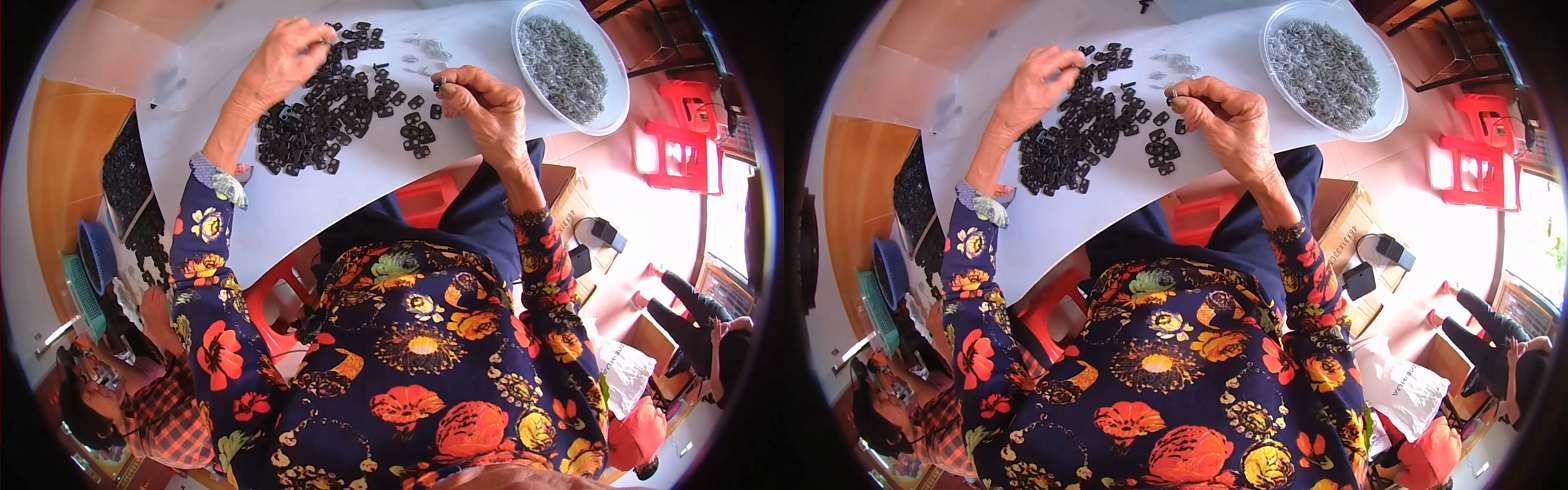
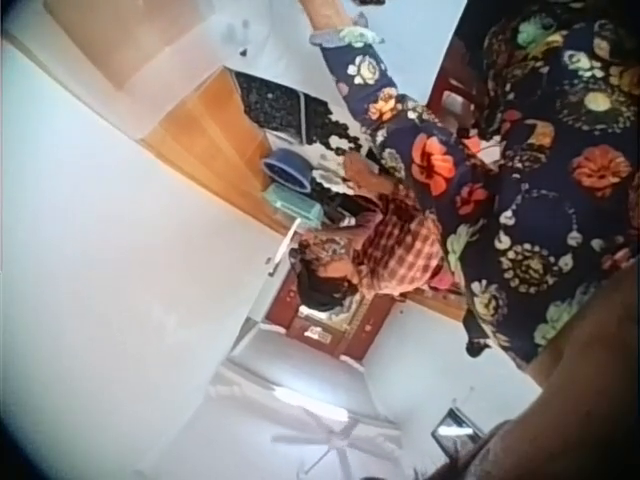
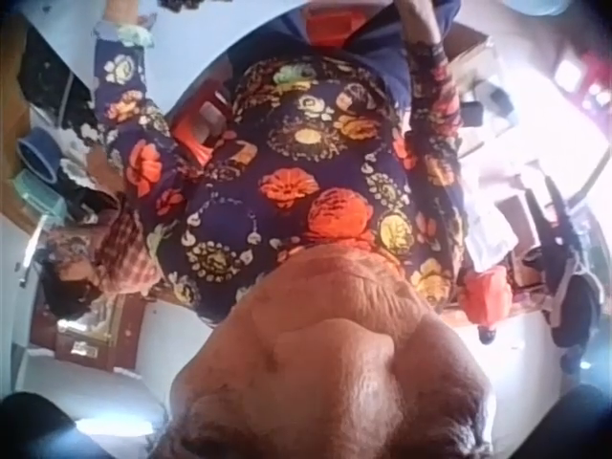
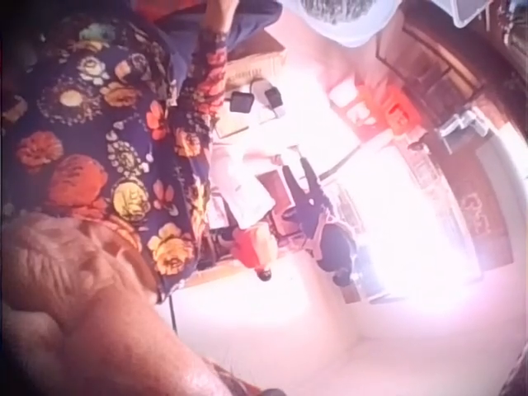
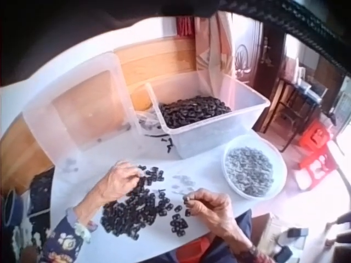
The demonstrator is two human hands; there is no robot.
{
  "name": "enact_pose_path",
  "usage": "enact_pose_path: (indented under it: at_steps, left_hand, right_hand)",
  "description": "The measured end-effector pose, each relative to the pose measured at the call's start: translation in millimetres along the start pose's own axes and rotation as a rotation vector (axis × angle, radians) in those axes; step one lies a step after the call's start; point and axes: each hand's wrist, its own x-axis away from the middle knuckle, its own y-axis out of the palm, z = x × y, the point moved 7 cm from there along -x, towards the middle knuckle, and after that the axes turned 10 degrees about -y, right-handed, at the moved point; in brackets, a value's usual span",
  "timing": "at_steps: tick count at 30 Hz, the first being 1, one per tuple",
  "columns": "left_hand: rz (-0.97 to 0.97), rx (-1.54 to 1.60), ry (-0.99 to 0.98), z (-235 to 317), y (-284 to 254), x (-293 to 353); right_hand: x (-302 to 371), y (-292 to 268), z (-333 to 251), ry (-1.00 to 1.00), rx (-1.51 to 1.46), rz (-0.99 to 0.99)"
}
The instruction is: The person assembles small plastic components by inserting metal pins into the plastic pieces by hand.
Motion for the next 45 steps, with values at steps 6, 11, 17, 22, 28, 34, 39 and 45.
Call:
enact_pose_path:
  at_steps: [6,11,17,22,28,34,39,45]
  left_hand:
    - [0.1,-0.095,0.147,19,-5,6]
    - [0.049,0.015,0.063,20,-10,0]
    - [-0.041,-0.071,0.14,32,14,1]
    - [0.072,-0.02,0.043,13,-1,-1]
    - [-0.001,0.078,-0.112,6,-5,9]
    - [0.006,-0.057,0.233,67,14,29]
    - [0.119,-0.082,0.176,56,2,26]
    - [0.065,-0.019,0.332,88,30,45]
  right_hand:
    - [1,-1,-1,0.003,-0.004,0.02]
    - [0,-1,-2,0.012,0.028,0.01]
    - [2,-3,0,0.003,0.032,0.02]
    - [1,0,-2,-0.012,0.025,0.008]
    - [1,-4,-1,-0.023,0.04,0.01]
    - [-2,-4,1,-0.059,0.042,-0.011]
    - [-2,-3,0,-0.077,0.009,0.001]
    - [-1,-5,2,-0.073,0.016,-0.01]
